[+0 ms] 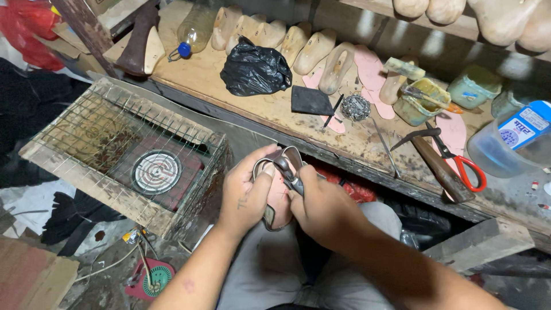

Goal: The person uses a hammer and pliers to attach and secure a shoe sole to a shoe upper on a wooden last. They repeatedly tap the sole with the hammer, then use pliers to pull and align the edges, inspecting the fit throughout.

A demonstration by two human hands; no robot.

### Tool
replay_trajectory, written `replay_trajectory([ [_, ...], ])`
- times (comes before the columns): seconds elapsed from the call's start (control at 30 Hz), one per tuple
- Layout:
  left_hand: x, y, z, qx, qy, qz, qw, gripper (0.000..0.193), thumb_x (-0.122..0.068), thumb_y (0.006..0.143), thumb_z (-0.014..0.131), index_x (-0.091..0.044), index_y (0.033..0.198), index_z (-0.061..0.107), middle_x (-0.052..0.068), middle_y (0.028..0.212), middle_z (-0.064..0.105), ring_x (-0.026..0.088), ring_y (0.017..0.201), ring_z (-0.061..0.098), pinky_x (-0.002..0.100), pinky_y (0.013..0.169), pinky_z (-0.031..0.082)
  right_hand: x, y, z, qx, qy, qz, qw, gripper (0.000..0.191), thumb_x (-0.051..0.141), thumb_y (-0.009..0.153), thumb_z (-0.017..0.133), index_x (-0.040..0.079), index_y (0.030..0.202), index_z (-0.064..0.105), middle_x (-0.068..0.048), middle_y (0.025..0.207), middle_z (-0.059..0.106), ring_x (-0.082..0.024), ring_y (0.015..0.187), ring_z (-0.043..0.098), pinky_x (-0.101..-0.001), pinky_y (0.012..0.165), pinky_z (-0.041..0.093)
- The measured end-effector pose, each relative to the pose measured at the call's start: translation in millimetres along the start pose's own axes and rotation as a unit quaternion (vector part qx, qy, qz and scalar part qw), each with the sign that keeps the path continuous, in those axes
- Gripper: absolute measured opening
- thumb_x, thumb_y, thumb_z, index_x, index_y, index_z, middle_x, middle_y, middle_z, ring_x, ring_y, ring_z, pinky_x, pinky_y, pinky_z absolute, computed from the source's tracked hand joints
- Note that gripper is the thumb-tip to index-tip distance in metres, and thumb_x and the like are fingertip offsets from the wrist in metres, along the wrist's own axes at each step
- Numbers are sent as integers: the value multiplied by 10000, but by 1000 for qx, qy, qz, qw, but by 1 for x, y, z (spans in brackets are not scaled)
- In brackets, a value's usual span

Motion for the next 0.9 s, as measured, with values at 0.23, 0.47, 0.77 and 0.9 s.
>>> replay_trajectory([
  [0.23,13,19,1,-5,-53,-21,998,369,-25,947,528,38,1289,650,147,1151,736,153,1019,686,292,911,558,-35,19,47,-136,-16,-16,991,270,158,847,640,4,1009,488,-258,823,635,-490,721,629,-598,658,491],
  [0.47,10,28,6,-63,208,79,973,283,-45,894,556,3,1157,650,208,1057,716,322,984,698,378,896,542,-44,29,55,-183,-12,-65,981,237,145,850,643,8,983,502,-255,839,635,-486,756,626,-584,691,502],
  [0.77,-17,5,14,-36,177,119,976,275,-26,911,543,5,1158,660,194,1173,730,313,1121,719,356,999,550,0,-20,10,45,-73,70,994,243,205,919,595,24,1012,462,-215,782,666,-433,732,672,-546,661,528],
  [0.9,-21,-3,12,33,65,6,997,345,-24,898,573,11,1231,656,162,1205,717,214,1127,680,309,992,507,0,-25,-4,58,-66,77,993,232,176,890,593,15,981,454,-219,773,670,-443,761,671,-546,674,529],
])
Point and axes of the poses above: each hand's wrist, its own y-axis towards the middle knuckle, its own z-axis out of the palm, x = y × z, the point moved 6 cm from there along y, towards the middle knuckle
